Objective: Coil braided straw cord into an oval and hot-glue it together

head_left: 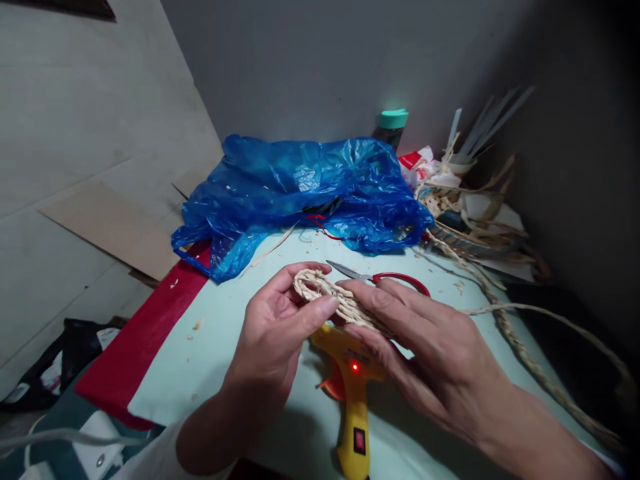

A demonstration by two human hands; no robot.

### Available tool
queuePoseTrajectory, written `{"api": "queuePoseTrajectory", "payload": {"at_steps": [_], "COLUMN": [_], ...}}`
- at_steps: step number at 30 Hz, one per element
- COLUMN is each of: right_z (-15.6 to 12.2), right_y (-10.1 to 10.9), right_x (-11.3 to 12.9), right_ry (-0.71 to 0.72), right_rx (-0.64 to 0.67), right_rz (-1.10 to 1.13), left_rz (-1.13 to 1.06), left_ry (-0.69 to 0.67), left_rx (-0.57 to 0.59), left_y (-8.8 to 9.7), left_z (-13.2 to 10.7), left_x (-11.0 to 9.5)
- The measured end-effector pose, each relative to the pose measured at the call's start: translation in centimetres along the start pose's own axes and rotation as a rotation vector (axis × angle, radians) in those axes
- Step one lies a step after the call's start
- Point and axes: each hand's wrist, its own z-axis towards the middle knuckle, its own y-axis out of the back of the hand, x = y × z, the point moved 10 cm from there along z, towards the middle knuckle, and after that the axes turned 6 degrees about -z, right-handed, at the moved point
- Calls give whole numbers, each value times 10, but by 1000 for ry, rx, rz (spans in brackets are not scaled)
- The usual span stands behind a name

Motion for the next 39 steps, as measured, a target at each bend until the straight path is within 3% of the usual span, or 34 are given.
{"api": "queuePoseTrajectory", "payload": {"at_steps": [5,9,15,22,24,29,32,34,37,39], "right_z": [2,3,-1,0,0,0,-1,-1,-2,-3], "right_y": [2,1,1,6,8,0,-6,-11,-20,-25], "right_x": [1,3,5,6,5,5,5,5,4,3], "right_ry": [-8,17,64,94,91,80,63,53,26,14], "right_rx": [14,21,28,9,-2,79,133,164,209,231], "right_rz": [32,19,-26,-17,-27,2,24,54,93,97], "left_rz": [-2,15,87,262,418,867,993,1062,1138,1174], "left_ry": [40,57,-28,-127,-203,-573,-695,-773,-983,-1088], "left_rx": [-18,39,96,163,158,204,268,373,508,524], "left_y": [-1,-7,-4,-14,-15,-25,-31,-38,-49,-50], "left_z": [-3,-5,-2,-4,-5,-16,-21,-26,-40,-46], "left_x": [1,-1,-4,-17,-27,-57,-60,-58,-59,-60]}}
